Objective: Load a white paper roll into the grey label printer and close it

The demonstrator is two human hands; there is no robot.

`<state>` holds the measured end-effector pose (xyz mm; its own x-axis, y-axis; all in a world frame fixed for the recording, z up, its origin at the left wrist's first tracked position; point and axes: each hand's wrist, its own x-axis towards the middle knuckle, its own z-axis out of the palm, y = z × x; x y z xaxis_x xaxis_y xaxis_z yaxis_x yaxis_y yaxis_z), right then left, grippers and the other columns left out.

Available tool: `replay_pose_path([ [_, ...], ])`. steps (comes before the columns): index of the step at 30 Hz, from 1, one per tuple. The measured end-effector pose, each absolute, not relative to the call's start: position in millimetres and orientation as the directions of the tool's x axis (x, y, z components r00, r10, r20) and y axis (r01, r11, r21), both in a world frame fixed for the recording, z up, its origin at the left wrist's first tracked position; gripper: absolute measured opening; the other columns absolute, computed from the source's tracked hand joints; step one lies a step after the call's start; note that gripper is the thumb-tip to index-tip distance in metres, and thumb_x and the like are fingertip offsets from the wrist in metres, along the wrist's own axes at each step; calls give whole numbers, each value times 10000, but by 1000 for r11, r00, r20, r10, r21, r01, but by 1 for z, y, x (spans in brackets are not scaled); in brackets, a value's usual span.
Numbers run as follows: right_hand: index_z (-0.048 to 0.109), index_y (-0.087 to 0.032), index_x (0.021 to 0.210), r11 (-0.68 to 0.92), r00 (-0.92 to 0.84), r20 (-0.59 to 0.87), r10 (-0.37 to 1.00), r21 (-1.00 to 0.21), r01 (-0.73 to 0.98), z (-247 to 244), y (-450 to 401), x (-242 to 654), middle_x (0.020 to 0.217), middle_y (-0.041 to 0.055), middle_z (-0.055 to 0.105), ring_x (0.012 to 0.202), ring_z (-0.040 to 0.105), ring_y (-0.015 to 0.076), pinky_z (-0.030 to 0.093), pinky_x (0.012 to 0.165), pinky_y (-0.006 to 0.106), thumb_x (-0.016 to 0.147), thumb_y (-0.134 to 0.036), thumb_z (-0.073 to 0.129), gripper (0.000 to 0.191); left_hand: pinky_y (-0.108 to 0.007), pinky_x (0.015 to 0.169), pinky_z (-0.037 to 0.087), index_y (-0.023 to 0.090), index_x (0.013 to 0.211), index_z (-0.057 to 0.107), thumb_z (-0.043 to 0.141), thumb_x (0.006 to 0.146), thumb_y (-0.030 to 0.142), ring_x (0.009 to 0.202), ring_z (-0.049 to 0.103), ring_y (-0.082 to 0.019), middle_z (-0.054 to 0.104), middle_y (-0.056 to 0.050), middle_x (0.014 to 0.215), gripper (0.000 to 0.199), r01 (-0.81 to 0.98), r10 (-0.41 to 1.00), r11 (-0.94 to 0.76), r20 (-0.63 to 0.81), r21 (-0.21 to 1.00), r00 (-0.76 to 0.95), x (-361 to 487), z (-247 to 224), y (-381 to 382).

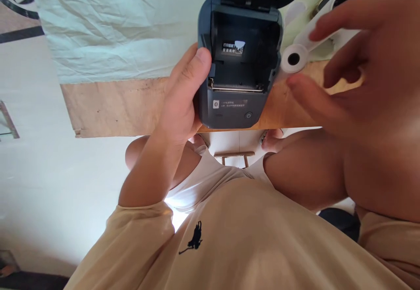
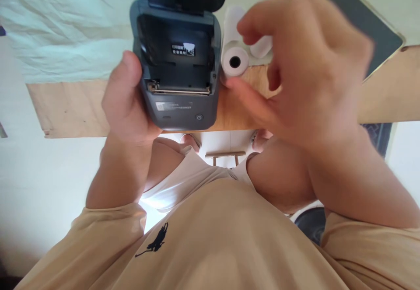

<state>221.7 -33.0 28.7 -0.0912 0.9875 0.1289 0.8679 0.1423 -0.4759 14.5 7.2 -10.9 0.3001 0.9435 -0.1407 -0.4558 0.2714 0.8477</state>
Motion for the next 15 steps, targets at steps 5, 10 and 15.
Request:
replay_pose_path([
  [5,450,-257,1193,245,-201,166,965,-310,918,18,-32,216,850,-16,550,750,512,32,374,680,217,833,-388,474,384,-302,618,473,210,754,573,389,909,427,969,638,-212,660,-63,981,324,-426,919,306,-148,851,365,9,-1,7],
  [10,477,-239,1146,347,-304,187,934,-275,897,17,-33,219,891,14,545,802,512,63,363,667,229,815,-376,429,361,-370,695,517,262,824,609,327,917,310,1134,601,-268,649,-53,1137,301,-363,879,358,-179,861,442,5,5,7],
  [15,485,-254,1097,331,-303,138,943,-278,902,14,-32,220,1003,26,528,884,518,75,404,693,241,843,-427,466,308,-399,787,528,259,809,624,428,886,362,1183,568,-290,666,-39,1117,235,-382,888,345,-166,857,430,7,3,8],
])
